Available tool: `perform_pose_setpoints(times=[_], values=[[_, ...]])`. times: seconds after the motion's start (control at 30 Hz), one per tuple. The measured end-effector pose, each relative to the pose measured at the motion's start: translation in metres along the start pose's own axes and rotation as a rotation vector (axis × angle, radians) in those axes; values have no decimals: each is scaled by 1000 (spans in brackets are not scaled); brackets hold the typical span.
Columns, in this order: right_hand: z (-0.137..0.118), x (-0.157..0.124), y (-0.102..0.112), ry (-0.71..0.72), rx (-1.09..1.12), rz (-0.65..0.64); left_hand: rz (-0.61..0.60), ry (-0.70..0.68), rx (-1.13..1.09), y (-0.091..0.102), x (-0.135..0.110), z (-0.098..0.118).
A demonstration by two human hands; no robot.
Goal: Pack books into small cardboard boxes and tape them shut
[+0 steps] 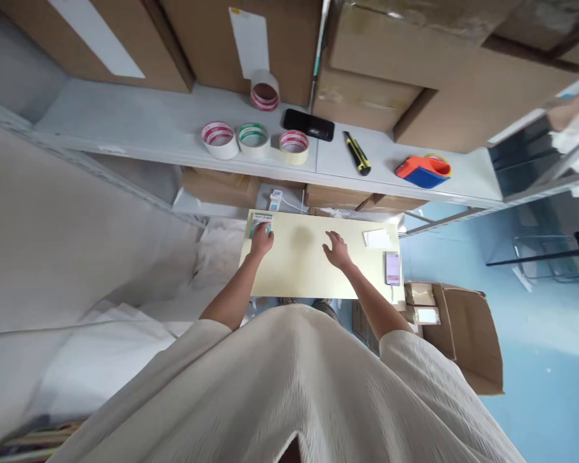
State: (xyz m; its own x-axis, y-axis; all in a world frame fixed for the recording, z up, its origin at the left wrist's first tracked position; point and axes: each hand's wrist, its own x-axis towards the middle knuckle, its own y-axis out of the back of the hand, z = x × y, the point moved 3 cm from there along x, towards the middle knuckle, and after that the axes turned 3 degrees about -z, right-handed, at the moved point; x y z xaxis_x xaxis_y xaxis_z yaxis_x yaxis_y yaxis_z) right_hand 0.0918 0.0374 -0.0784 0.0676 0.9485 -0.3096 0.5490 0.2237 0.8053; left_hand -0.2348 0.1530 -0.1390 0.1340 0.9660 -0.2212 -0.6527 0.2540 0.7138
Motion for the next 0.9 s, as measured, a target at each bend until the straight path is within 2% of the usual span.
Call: perform_pose_setpoints(times=[0.13,0.3,0.43,0.53,0.6,0.7,0.8,0.9], values=[[52,-17,84,20,144,279,-24,-111,-119,-27,-9,56],[83,-14,191,74,44,566,-96,-215,-145,-50,-24,119],[93,-1,271,68,-148,689,-121,-263,-126,-60,-38,157],[95,17,317,23,-278,680,-140,-276,-87,-67,-49,181],[95,31,339,36,-345,626,-142,-270,-60,-71,-56,195],[96,49,356,86,-406,546,-130,-254,-46,-78,-66,211],[102,59,362,130,-440,522,-123,-240,-53,-86,-75,221],[109,56,360,167,-462,535,-131,-226,-59,-96,-84,227]])
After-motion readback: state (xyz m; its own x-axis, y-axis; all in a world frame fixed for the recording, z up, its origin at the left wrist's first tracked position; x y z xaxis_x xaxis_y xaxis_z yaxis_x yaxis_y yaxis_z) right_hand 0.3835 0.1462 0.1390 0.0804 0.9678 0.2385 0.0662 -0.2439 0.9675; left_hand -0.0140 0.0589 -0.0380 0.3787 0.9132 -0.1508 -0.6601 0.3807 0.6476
